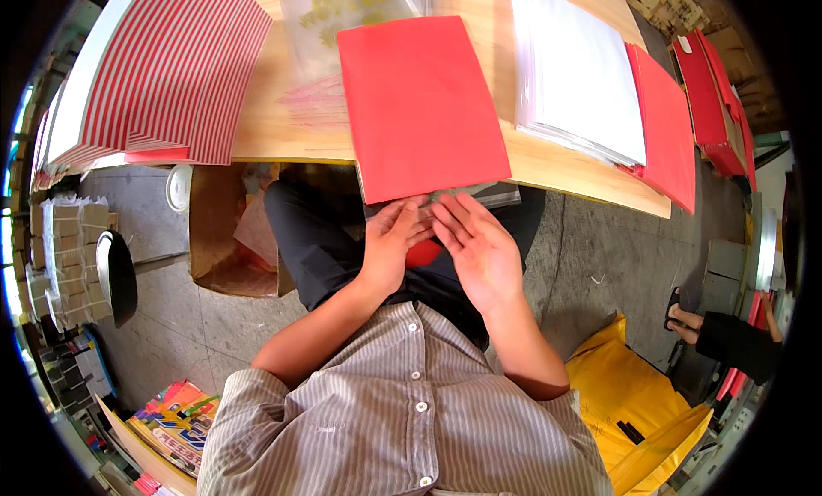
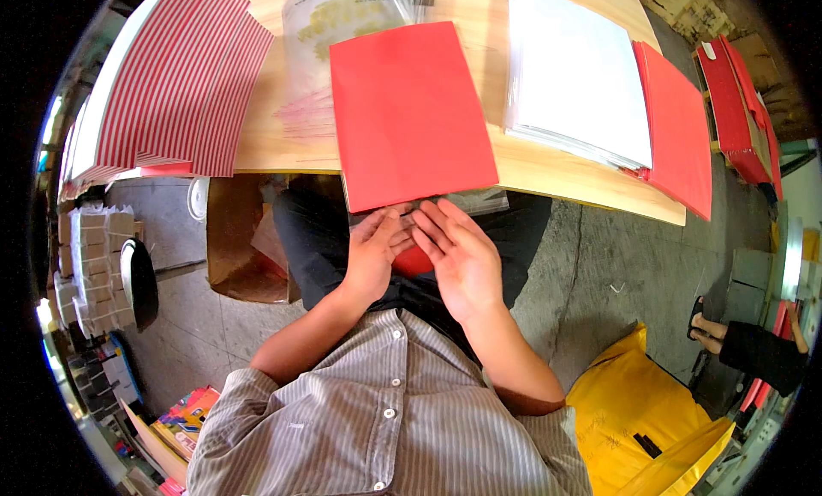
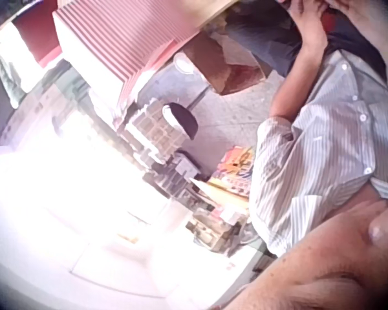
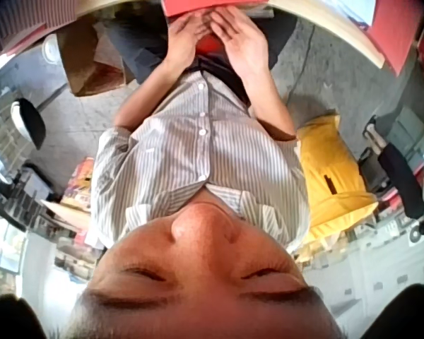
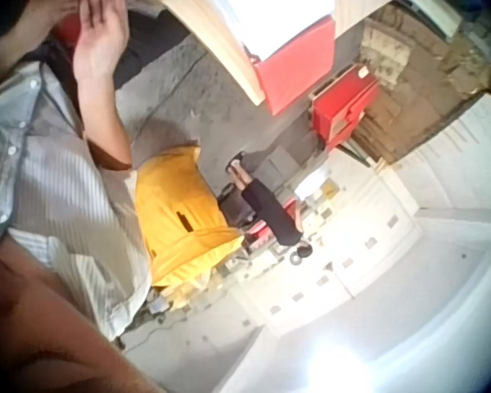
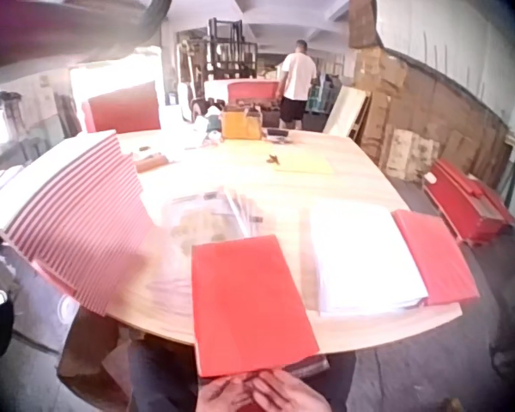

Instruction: The person sits at a table and assembles envelopes by inserting white paper sheets into red covers. They handle the items one at a time, folding the red cover over the white sheet and pressing the edges to secure them. The person repeats this process for multiple units, stacking the finished envelopes on the table.

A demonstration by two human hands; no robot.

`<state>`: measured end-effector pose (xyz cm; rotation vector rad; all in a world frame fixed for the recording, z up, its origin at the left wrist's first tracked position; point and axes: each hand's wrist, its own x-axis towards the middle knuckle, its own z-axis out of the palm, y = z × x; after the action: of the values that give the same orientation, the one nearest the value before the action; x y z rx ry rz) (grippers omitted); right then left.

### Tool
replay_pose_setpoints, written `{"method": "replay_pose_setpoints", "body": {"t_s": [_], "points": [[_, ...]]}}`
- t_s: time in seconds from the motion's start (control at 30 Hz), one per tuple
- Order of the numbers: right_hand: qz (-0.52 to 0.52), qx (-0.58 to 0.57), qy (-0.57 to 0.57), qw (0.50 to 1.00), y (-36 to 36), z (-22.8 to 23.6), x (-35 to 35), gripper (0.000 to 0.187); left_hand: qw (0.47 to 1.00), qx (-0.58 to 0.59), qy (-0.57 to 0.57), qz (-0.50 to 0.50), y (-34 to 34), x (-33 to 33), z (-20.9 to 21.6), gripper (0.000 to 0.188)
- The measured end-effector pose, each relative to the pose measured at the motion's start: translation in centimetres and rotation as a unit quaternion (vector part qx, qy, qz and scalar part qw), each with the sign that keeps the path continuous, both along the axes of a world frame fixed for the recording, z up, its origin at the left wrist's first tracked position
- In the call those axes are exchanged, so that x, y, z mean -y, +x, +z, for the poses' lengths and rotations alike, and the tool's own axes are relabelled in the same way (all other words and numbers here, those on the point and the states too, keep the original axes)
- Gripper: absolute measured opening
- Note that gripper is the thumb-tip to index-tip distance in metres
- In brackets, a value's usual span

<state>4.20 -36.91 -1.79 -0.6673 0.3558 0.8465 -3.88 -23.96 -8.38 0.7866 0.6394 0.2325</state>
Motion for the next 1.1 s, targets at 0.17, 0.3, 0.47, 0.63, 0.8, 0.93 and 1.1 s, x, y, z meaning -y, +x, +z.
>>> {"method": "replay_pose_setpoints", "body": {"t_s": [0.17, 0.3, 0.47, 0.63, 0.8, 0.93, 1.1], "points": [[-0.176, 0.138, -0.197, 0.955, 0.8, -6.7, 5.0, 0.024, 0.999, -0.031, -0.013, -0.025, -1.4, -0.5, 0.3, 0.035], [-0.091, 0.178, -0.16, 0.967, 2.0, -6.3, 4.1, 0.031, 0.992, -0.045, -0.006, -0.119, -3.5, 0.2, -0.4, 0.028], [-0.091, 0.191, -0.128, 0.969, 3.3, -7.6, 3.3, 0.022, 0.846, 0.07, 0.423, -0.318, -2.7, 1.2, 4.1, 0.011], [-0.091, 0.179, -0.08, 0.976, 3.9, -6.8, 3.8, 0.018, 0.643, 0.209, 0.721, -0.15, 5.3, 1.0, 6.7, 0.022], [-0.083, 0.181, -0.065, 0.978, 4.4, -7.6, 4.0, 0.018, 0.536, 0.139, 0.819, -0.147, 9.8, 2.0, 4.2, 0.023], [-0.066, 0.184, -0.081, 0.977, 4.7, -7.7, 4.1, 0.018, 0.543, 0.123, 0.813, -0.172, 10.6, 2.3, 3.5, 0.018], [-0.066, 0.2, -0.095, 0.973, 5.2, -8.6, 5.1, 0.023, 0.551, 0.118, 0.805, -0.186, 10.9, 2.4, 3.6, 0.01]]}}
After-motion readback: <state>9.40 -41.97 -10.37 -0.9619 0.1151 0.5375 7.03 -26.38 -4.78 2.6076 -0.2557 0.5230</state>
